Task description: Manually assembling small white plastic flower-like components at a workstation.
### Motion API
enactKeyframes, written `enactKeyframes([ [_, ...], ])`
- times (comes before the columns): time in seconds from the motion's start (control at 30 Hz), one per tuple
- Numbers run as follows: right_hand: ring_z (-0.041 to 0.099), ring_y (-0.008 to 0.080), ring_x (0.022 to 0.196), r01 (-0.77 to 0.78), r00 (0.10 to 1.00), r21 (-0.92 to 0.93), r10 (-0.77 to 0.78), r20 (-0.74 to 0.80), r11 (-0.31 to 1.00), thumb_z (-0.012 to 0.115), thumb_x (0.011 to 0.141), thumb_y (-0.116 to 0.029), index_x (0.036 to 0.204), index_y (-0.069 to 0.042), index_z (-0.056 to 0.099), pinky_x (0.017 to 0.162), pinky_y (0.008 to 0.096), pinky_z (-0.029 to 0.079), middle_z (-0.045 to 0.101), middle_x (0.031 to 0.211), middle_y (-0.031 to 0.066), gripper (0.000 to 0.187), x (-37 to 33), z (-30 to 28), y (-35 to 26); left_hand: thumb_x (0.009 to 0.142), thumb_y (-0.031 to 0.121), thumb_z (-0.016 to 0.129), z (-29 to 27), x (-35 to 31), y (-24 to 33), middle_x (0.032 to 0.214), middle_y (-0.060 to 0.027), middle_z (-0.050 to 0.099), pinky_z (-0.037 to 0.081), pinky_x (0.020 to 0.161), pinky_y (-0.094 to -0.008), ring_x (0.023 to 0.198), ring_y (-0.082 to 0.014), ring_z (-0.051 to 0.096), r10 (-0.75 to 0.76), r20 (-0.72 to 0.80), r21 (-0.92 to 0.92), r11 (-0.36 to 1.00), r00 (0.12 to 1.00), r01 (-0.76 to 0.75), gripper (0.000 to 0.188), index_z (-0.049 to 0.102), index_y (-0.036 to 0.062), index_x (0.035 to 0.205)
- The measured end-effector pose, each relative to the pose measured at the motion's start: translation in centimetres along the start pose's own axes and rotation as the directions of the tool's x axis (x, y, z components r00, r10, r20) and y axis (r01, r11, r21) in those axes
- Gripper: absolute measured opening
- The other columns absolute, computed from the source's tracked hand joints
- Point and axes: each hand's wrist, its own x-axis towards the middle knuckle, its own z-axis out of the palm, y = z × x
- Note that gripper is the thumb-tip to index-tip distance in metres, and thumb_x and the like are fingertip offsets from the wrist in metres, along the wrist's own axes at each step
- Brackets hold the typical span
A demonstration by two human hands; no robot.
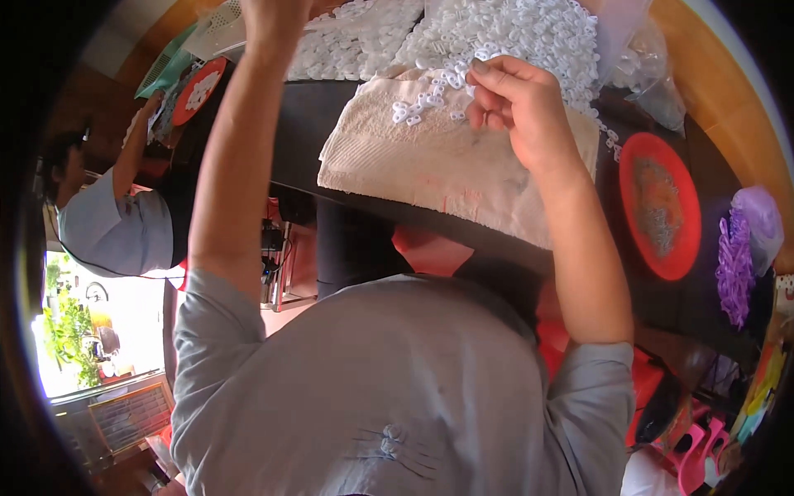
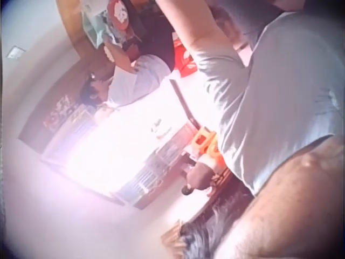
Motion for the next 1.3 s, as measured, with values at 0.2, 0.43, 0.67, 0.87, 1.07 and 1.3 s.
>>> enactKeyframes([
  [0.2,0.055,0.0123,0.057,0.061,0.975,-0.018,-0.064,-0.211,0.998,0.062,0.090,-0.025,0.084,-0.003,0.063,0.049,0.0214,0.031,0.048,0.062,-0.0031,0.022,-0.1,-0.6,0.0,0.074,0.008,0.072,3.8,-3.8,-3.7,0.060,-0.0064,0.062,0.047,0.050,-0.0273,0.048,-0.0149,0.057,0.591,0.228,0.471,0.628,0.773,-0.619,0.008,0.065,0.0038,0.075],
  [0.43,0.054,0.0105,0.055,0.061,0.977,-0.035,-0.067,-0.201,0.997,0.063,0.089,-0.022,0.083,-0.003,0.063,0.048,0.0206,0.032,0.049,0.061,-0.0034,0.020,-0.4,-0.5,0.2,0.072,0.011,0.068,8.8,-13.1,-8.7,0.082,-0.0114,0.063,0.051,0.067,-0.0419,0.076,-0.0327,0.063,0.168,0.576,0.391,0.803,0.800,-0.450,0.010,0.062,0.0059,0.078],
  [0.67,0.052,0.0080,0.055,0.070,0.981,-0.209,-0.105,-0.165,0.975,0.064,0.087,-0.018,0.085,-0.005,0.064,0.047,0.0194,0.030,0.053,0.064,-0.0044,0.013,-0.2,-0.4,0.5,0.077,0.010,0.064,8.7,-13.1,-10.1,0.080,-0.0129,0.063,0.049,0.064,-0.0387,0.071,-0.0287,0.061,0.091,0.532,0.439,0.821,0.842,-0.366,0.010,0.063,0.0018,0.083],
  [0.87,0.052,0.0041,0.067,0.464,0.871,-0.499,-0.481,0.106,0.732,0.059,0.086,0.000,0.100,-0.001,0.064,0.057,0.0181,0.039,0.061,0.080,-0.0019,0.015,-0.2,-0.2,1.5,0.087,0.007,0.060,7.0,-11.6,-6.2,0.074,-0.0073,0.060,0.038,0.045,-0.0223,0.059,-0.0121,0.055,-0.427,0.560,-0.070,0.830,0.710,0.554,0.011,0.062,-0.0040,0.086],
  [1.07,0.052,0.0036,0.071,0.445,0.891,-0.535,-0.412,0.189,0.718,0.057,0.084,0.004,0.098,-0.001,0.065,0.062,0.0190,0.042,0.064,0.084,-0.0016,0.016,-0.4,0.1,0.8,0.090,0.003,0.053,6.4,-11.7,-6.1,0.082,-0.0112,0.060,0.037,0.046,-0.0262,0.061,-0.0162,0.055,-0.532,0.641,-0.296,0.494,0.553,0.818,0.014,0.055,-0.0055,0.101],
  [1.3,0.053,0.0050,0.071,0.485,0.868,-0.571,-0.444,0.222,0.662,0.056,0.085,0.004,0.094,0.000,0.061,0.062,0.0197,0.043,0.063,0.081,-0.0007,0.011,-0.6,0.4,0.9,0.092,0.005,0.053,5.6,-12.3,-6.3,0.084,-0.0107,0.059,0.038,0.046,-0.0268,0.065,-0.0165,0.055,-0.447,0.710,-0.379,0.408,0.544,0.830,0.011,0.055,-0.0039,0.098],
])
